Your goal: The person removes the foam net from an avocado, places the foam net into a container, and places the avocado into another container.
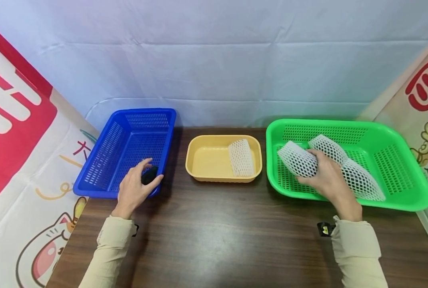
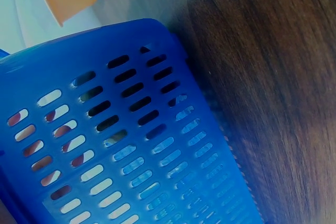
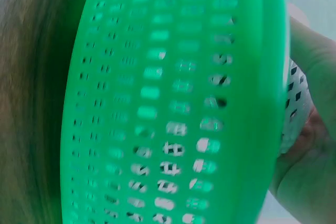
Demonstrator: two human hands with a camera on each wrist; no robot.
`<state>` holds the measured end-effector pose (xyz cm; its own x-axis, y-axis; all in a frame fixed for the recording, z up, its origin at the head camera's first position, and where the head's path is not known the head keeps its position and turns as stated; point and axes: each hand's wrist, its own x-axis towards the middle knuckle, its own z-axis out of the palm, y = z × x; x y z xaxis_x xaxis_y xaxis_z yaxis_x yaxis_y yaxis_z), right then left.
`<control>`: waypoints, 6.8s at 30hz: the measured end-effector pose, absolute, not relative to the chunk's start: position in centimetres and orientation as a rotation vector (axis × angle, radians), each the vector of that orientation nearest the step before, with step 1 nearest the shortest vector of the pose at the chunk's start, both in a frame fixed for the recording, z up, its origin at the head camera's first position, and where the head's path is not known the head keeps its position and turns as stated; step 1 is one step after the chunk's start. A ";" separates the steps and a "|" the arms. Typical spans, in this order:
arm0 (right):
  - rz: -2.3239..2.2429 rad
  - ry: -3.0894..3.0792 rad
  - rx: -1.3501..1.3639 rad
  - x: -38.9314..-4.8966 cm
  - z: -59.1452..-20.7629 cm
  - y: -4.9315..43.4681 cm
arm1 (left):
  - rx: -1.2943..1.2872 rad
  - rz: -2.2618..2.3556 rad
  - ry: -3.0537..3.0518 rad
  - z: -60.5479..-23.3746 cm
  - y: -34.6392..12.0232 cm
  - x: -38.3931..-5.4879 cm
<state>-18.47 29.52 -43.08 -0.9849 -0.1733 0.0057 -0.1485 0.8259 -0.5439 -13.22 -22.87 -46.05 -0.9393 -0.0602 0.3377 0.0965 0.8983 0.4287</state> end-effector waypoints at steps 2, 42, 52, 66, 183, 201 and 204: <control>-0.903 2.968 -0.282 -18.2 -43.0 29.0 | -0.045 -0.638 -2.707 -46.1 -22.9 -13.3; -1.143 2.918 -0.749 -11.9 -44.6 18.0 | -0.542 -0.735 -2.361 -45.0 -18.7 -12.4; -1.162 2.778 -0.784 -11.1 -48.2 15.6 | -0.643 -0.786 -2.403 -45.5 -17.1 -11.6; -1.133 2.691 -0.817 -10.8 -50.6 14.9 | -0.691 -0.782 -2.659 -48.0 -14.8 -10.7; -1.513 2.860 -0.496 -12.0 -47.0 14.7 | -0.193 -0.707 -2.487 -43.6 -20.8 -12.1; -1.594 3.066 -0.616 -14.3 -46.8 13.0 | 0.163 -0.705 -2.672 -45.4 -26.1 -13.6; -1.612 3.078 -0.575 -15.2 -46.7 12.5 | 0.210 -0.734 -2.709 -45.4 -26.2 -13.8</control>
<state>-15.20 12.54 -46.67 -0.8772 -0.1056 0.4683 -0.4451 0.5444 -0.7110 -13.79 -26.19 -45.43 -0.9363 -0.2231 0.2712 -0.0558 0.8570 0.5123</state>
